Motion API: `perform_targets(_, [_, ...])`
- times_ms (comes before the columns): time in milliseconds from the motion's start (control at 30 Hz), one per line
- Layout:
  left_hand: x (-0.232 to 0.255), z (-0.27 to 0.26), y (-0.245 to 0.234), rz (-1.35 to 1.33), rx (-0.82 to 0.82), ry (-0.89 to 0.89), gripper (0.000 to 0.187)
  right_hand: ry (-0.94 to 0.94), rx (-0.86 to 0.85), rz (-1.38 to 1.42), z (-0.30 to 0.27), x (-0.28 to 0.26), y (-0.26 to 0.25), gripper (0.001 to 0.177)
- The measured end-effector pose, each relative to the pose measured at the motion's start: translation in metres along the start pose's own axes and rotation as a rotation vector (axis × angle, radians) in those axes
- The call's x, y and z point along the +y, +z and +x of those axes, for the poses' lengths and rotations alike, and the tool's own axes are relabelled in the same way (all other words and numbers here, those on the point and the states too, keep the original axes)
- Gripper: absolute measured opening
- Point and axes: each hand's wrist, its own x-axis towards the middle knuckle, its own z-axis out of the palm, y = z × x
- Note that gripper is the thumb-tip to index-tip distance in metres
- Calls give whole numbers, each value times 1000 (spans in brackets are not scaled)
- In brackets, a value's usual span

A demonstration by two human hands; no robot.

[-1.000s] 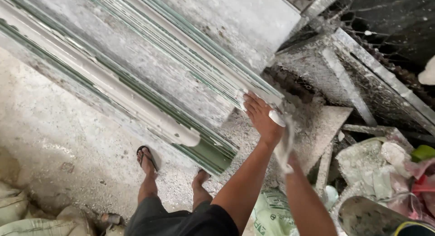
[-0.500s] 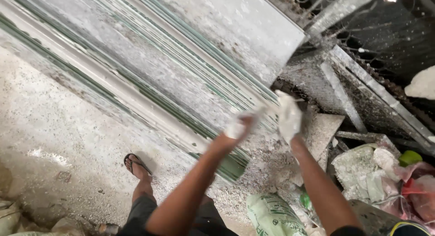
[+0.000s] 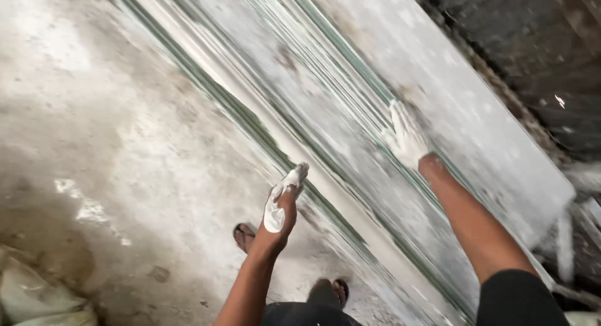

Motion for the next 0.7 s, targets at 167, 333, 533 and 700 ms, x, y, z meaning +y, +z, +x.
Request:
perform_targets(167, [115, 70, -99, 36, 111, -127, 66, -4, 8, 63, 186, -80, 2, 75])
perform_targets(333, [163, 163, -228, 104, 204, -51, 64, -41, 11, 70, 384, -154, 12, 74])
perform_targets(533, [225, 315, -382, 355, 299, -17, 58, 22, -51, 144, 629, -251, 12, 83])
perform_targets(700, [305, 425, -489, 359, 296, 91, 54, -32, -56, 99, 812, -304, 37, 79])
